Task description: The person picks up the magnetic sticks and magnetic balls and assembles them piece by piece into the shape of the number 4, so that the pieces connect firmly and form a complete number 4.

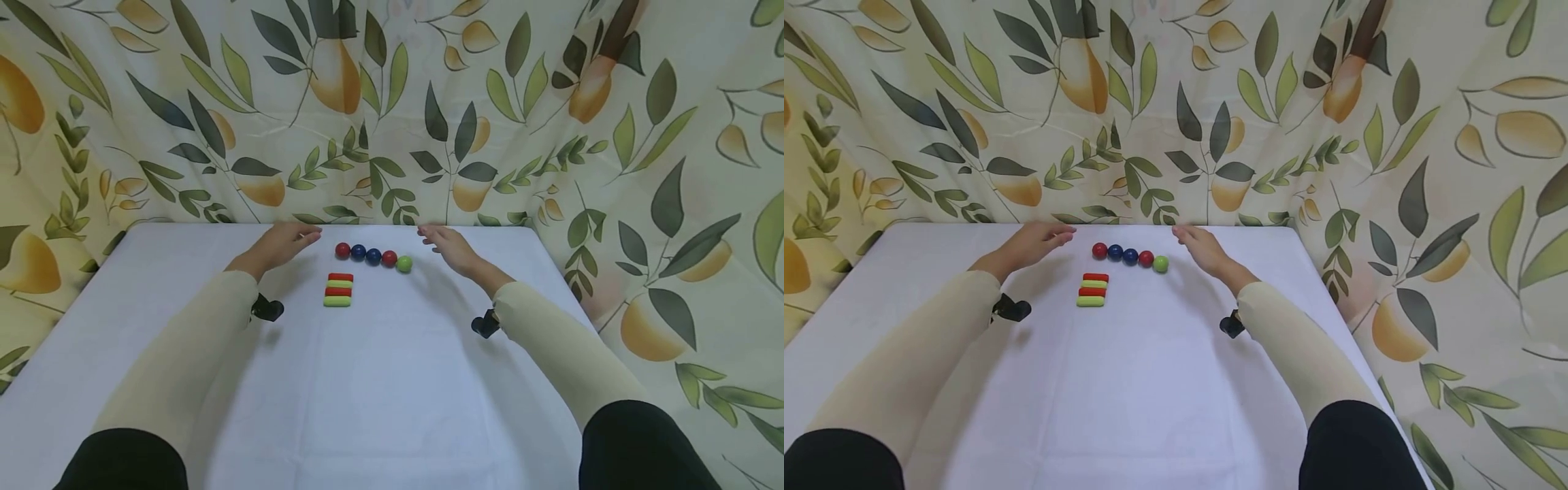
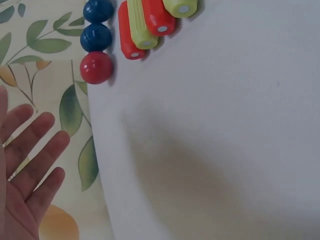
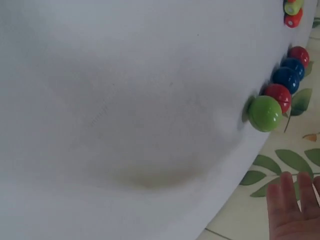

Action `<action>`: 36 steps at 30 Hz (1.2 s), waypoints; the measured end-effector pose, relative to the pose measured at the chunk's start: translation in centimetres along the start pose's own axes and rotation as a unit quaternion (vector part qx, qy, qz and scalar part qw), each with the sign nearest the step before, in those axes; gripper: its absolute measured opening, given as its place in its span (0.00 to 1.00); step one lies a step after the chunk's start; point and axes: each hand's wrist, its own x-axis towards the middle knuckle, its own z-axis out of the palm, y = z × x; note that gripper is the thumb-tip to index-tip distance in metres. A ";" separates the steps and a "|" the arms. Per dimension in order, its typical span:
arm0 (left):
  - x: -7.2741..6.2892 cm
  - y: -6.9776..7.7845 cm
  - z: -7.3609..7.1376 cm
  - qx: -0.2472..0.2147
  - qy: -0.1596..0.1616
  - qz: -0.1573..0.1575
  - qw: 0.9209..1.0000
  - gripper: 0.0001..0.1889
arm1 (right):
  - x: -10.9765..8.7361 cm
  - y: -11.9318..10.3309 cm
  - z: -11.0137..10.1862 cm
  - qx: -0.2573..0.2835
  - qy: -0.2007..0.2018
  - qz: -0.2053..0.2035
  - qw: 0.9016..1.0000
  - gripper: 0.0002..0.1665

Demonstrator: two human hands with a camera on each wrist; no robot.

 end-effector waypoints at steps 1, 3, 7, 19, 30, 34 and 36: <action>-0.1 -0.1 0.2 -0.009 -0.003 0.000 1.000 0.28 | 0.0 0.1 0.1 0.001 0.001 0.003 1.000 0.35; -0.3 -0.1 0.5 -0.027 -0.007 -0.003 1.000 0.27 | -0.1 0.4 0.2 0.004 0.002 0.007 1.000 0.34; -0.3 -0.2 1.2 -0.064 -0.018 -0.018 0.998 0.27 | 0.0 0.8 0.5 0.004 0.002 0.011 1.000 0.34; -0.1 -0.5 2.8 -0.103 -0.029 -0.035 0.994 0.24 | 0.7 1.6 1.9 0.001 -0.004 0.044 0.999 0.37; 0.5 -0.8 4.8 -0.117 -0.051 -0.046 0.991 0.22 | 0.7 2.2 3.3 -0.018 -0.001 0.079 0.997 0.36; 0.9 -0.8 5.3 -0.117 -0.059 -0.054 0.990 0.21 | 0.8 2.8 3.7 -0.021 -0.003 0.091 0.996 0.35; 1.1 -0.8 5.5 -0.116 -0.062 -0.057 0.990 0.21 | 0.9 3.0 3.9 -0.026 -0.005 0.097 0.995 0.35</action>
